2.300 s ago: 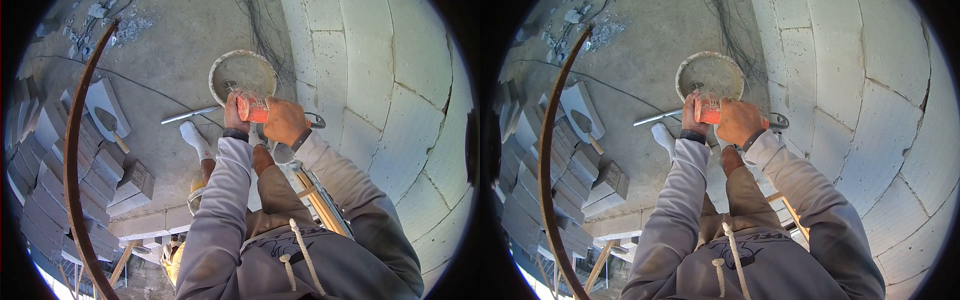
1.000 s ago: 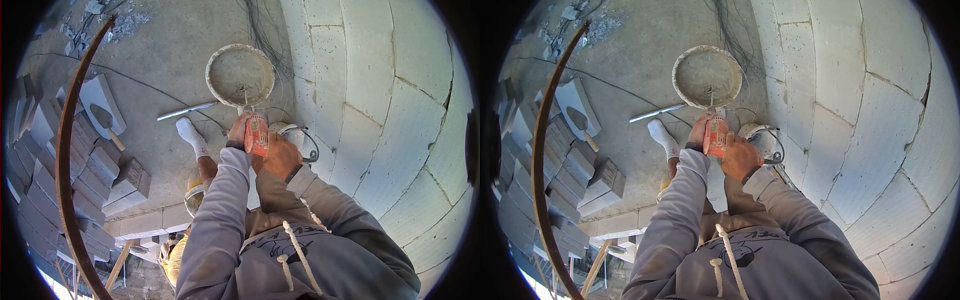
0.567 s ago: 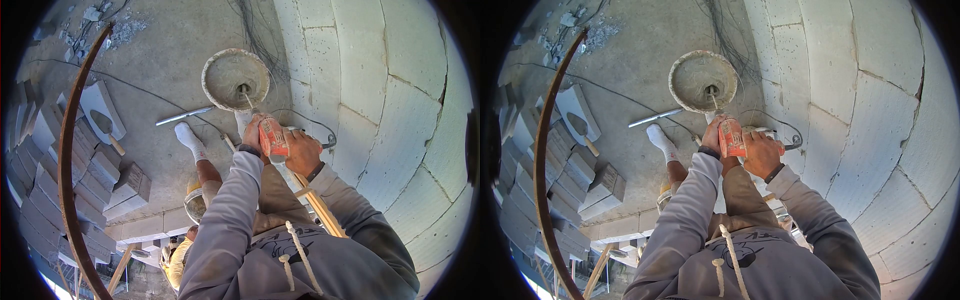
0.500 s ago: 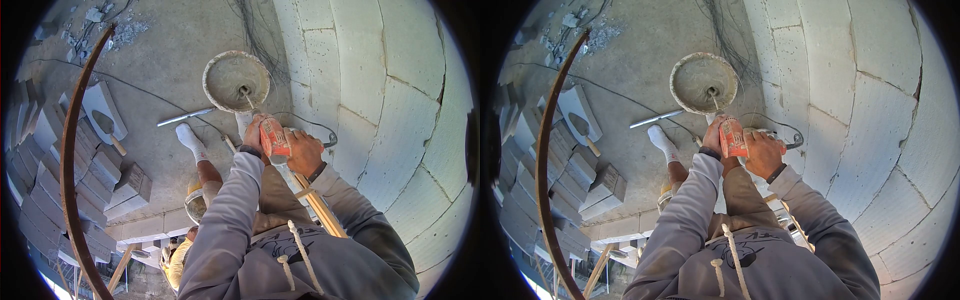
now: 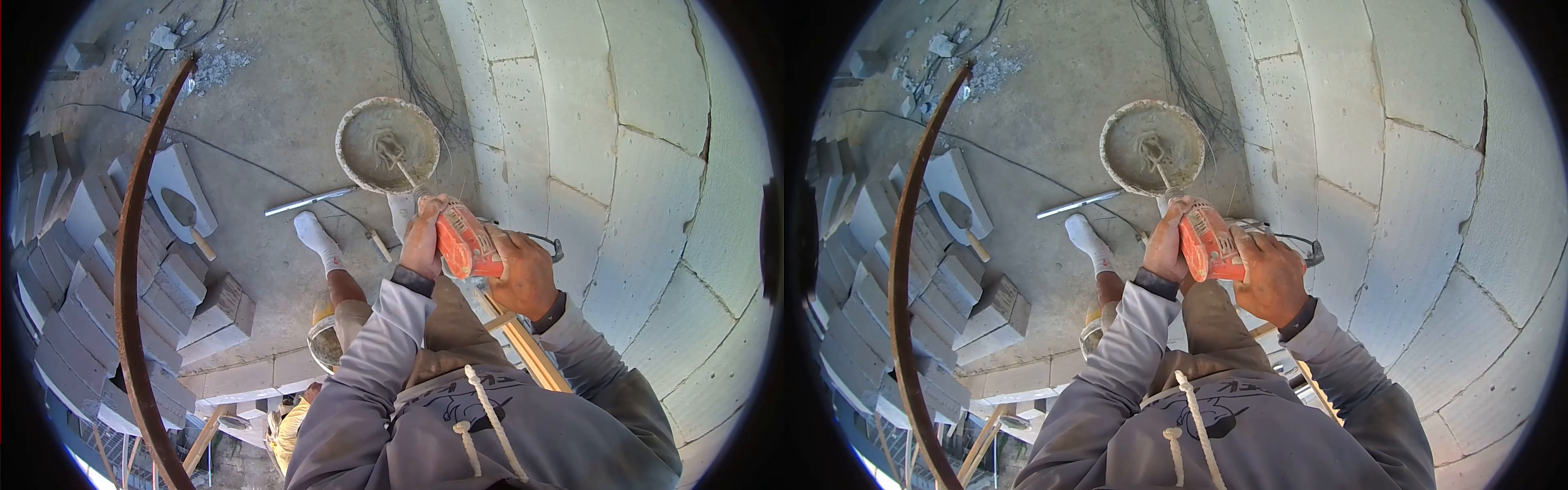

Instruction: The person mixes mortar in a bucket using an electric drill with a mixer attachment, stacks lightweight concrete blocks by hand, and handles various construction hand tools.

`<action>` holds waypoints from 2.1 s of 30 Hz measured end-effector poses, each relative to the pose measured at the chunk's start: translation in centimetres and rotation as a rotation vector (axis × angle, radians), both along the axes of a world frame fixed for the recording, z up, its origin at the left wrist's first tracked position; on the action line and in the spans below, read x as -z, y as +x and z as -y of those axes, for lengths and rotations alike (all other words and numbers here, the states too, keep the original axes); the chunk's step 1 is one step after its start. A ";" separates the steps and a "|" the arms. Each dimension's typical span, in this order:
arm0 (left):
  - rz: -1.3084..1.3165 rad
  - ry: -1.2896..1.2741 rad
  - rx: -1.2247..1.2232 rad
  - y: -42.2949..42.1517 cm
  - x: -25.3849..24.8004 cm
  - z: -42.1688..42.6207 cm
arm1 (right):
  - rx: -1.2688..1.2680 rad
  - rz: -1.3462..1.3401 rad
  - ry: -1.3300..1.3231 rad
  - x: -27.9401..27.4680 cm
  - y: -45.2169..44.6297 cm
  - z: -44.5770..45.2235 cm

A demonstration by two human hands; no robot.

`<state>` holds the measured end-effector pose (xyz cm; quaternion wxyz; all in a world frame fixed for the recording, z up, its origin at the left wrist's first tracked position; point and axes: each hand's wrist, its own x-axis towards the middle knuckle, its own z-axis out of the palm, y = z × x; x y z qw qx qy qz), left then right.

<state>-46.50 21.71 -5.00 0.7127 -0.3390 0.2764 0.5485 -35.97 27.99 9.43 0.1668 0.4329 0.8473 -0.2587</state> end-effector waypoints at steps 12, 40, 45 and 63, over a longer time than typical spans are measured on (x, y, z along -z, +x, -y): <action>-0.097 -0.024 -0.022 -3.5 4.5 -2.8 | -0.032 -0.054 0.036 5.0 -2.9 -2.2; -0.028 -0.045 -0.004 -6.7 14.0 -6.9 | -0.087 0.138 -0.109 12.6 -8.8 -7.8; -0.062 -0.073 -0.112 -4.9 15.3 -6.6 | -0.146 0.164 -0.128 12.4 -8.7 -9.2; 0.041 -0.153 -0.065 -1.7 10.4 -0.8 | -0.079 0.005 -0.109 10.3 -2.4 -2.8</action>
